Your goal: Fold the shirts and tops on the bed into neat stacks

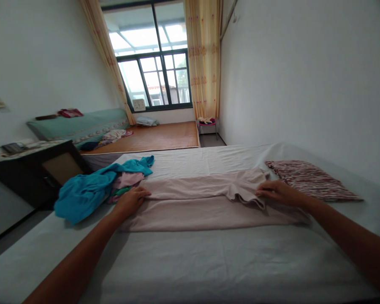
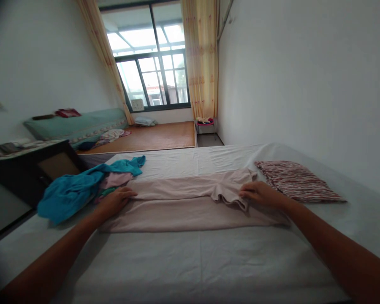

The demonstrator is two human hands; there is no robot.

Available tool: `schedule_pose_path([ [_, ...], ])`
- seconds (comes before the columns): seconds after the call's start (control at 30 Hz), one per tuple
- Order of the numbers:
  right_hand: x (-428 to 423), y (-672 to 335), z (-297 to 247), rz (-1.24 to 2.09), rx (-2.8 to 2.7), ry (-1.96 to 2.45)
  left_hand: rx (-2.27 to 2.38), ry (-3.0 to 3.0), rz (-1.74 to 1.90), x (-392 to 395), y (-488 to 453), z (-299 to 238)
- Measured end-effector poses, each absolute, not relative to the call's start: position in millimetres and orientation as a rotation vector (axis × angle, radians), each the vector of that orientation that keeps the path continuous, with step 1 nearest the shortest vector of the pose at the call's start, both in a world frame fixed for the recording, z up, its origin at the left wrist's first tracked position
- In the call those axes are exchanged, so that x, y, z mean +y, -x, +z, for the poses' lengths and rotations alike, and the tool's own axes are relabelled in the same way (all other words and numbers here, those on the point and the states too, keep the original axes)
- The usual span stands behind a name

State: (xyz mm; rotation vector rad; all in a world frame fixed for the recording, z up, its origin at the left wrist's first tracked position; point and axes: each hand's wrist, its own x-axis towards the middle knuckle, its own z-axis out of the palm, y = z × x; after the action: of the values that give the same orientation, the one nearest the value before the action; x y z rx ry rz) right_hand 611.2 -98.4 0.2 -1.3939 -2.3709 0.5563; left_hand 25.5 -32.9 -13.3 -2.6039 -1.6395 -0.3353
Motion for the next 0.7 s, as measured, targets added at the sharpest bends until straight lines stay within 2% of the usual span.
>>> schedule_pose_path([
  [0.3,-100,-596,-12,0.584,-2.465,1.517,-1.812,2.407,-0.096,-19,-32,-4],
  [0.43,-94,-608,1,0.345,-2.446,1.78,-1.794,2.665,0.048,-22,-21,11],
  [0.57,-76,-592,12,0.082,-2.291,1.813,-1.705,2.944,-0.179,-16,-38,25],
  [0.7,-47,-546,-7,0.103,-2.328,1.53,-1.465,2.876,-0.3,-6,-97,10],
])
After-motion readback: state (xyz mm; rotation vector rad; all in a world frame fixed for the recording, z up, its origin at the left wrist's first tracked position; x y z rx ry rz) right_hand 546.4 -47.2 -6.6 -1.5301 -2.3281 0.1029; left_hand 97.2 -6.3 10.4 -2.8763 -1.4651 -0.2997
